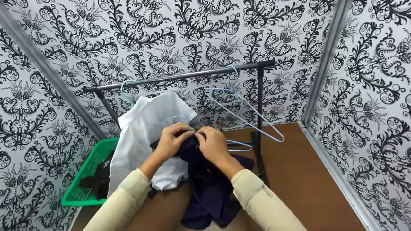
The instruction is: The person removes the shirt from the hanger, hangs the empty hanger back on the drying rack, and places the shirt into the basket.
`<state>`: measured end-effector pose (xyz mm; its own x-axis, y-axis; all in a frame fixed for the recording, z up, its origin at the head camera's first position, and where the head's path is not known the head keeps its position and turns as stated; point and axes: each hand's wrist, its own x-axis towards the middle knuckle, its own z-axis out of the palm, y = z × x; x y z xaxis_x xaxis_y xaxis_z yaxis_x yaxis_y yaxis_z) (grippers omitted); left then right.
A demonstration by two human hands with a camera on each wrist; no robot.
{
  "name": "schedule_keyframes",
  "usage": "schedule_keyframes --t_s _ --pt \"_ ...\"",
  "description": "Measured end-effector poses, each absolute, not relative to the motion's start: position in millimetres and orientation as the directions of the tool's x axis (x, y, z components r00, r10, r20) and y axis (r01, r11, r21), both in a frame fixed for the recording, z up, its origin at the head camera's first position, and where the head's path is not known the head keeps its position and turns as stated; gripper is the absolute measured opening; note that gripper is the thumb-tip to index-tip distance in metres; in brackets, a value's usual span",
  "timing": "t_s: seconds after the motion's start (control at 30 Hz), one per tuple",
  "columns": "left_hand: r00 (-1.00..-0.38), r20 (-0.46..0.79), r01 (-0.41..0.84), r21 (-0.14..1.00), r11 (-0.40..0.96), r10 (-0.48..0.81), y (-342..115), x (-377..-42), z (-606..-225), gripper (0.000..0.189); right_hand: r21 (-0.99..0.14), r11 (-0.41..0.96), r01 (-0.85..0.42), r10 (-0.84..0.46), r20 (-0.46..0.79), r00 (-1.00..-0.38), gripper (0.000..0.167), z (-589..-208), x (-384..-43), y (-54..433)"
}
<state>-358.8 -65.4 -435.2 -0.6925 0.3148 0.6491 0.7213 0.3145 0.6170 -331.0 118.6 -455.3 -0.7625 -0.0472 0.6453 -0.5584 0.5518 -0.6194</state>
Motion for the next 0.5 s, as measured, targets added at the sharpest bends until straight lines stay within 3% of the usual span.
schedule_keyframes --t_s 0.5 --pt "-0.694 0.616 0.714 0.525 0.463 0.373 -57.5 -359.2 -432.9 0.022 -0.718 0.412 -0.561 0.063 0.637 -0.769 0.007 -463.4 -327.5 122.3"
